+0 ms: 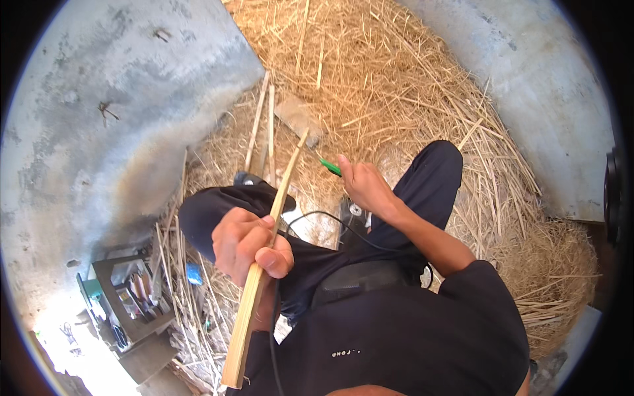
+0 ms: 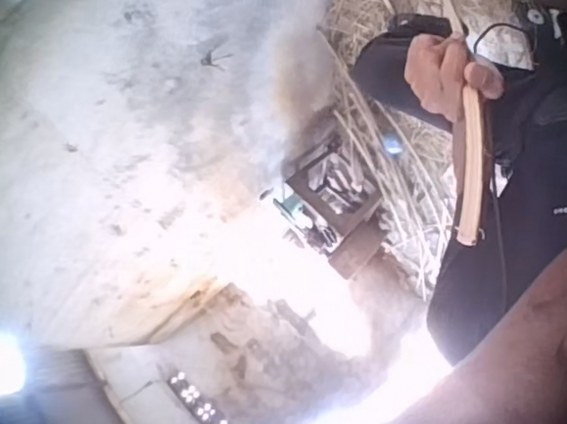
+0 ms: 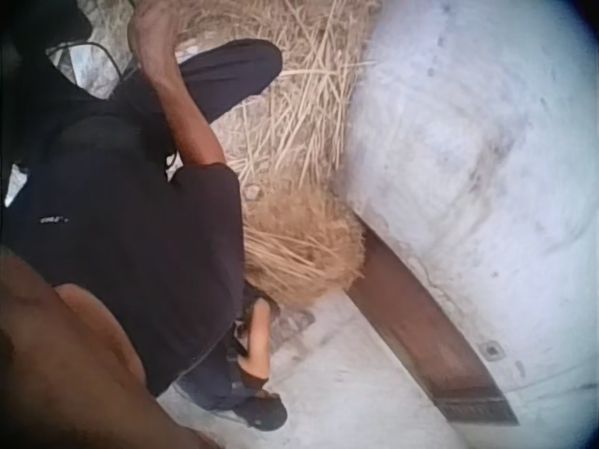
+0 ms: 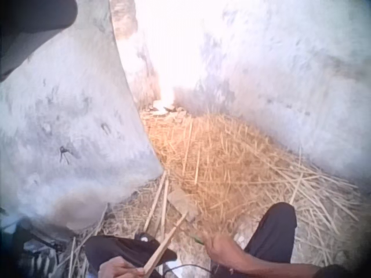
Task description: The person uses a small hand tool to shave down the edges of a piece of bamboo while sitting on a floor covered in straw.
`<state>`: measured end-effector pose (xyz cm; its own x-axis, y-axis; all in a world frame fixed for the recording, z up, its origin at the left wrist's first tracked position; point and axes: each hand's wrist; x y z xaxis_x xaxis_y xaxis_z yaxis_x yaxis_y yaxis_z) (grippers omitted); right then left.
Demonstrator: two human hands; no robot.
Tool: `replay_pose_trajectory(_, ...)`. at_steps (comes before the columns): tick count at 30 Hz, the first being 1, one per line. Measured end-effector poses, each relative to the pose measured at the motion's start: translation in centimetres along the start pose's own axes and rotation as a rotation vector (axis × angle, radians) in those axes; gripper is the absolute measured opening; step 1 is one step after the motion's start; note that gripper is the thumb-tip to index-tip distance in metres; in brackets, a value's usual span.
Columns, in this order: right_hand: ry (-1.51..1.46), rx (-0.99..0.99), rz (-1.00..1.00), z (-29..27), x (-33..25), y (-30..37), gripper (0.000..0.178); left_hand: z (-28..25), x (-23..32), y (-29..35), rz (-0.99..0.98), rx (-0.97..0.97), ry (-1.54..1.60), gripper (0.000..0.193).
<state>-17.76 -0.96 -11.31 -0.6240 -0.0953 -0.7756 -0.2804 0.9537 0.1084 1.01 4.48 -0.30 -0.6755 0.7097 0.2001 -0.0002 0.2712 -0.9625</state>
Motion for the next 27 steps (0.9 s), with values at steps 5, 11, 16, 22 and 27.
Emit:
replay_pose_trajectory(5, -0.125, -0.024, -0.202, 0.4, -3.4, 3.4, 0.051, 0.1, 0.5, 0.0, -0.052, -0.145, -0.057, 0.026)
replay_pose_trajectory(11, -0.229, 0.046, -0.137, -1.3, -5.0, 2.1, 0.054, -0.5, 0.3, -0.3, -0.045, -0.225, -0.095, 0.008)
replay_pose_trajectory(16, 0.143, 0.180, -0.432, 2.8, -2.1, 0.2, 0.040, 0.5, -0.4, 0.7, -0.137, 0.021, -0.002, 0.023)
replay_pose_trajectory(22, -0.053, 0.171, -0.488, 1.6, -5.1, 2.8, 0.033, 1.6, -0.4, 1.0, -0.308, 0.237, -0.075, 0.034)
replay_pose_trajectory(27, 0.087, 0.021, -0.267, 0.2, -4.5, 1.3, 0.026, 0.4, -1.3, 0.9, -0.321, 0.121, 0.004, 0.027)
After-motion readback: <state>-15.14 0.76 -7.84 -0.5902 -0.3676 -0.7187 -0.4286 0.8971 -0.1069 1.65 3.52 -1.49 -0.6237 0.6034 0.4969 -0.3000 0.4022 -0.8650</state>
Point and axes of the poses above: each hand's wrist, its own y-axis away from the middle knuckle, its own z-axis out of the palm, x = y × z, and after that the axes turned 1 degree about x, right-handed
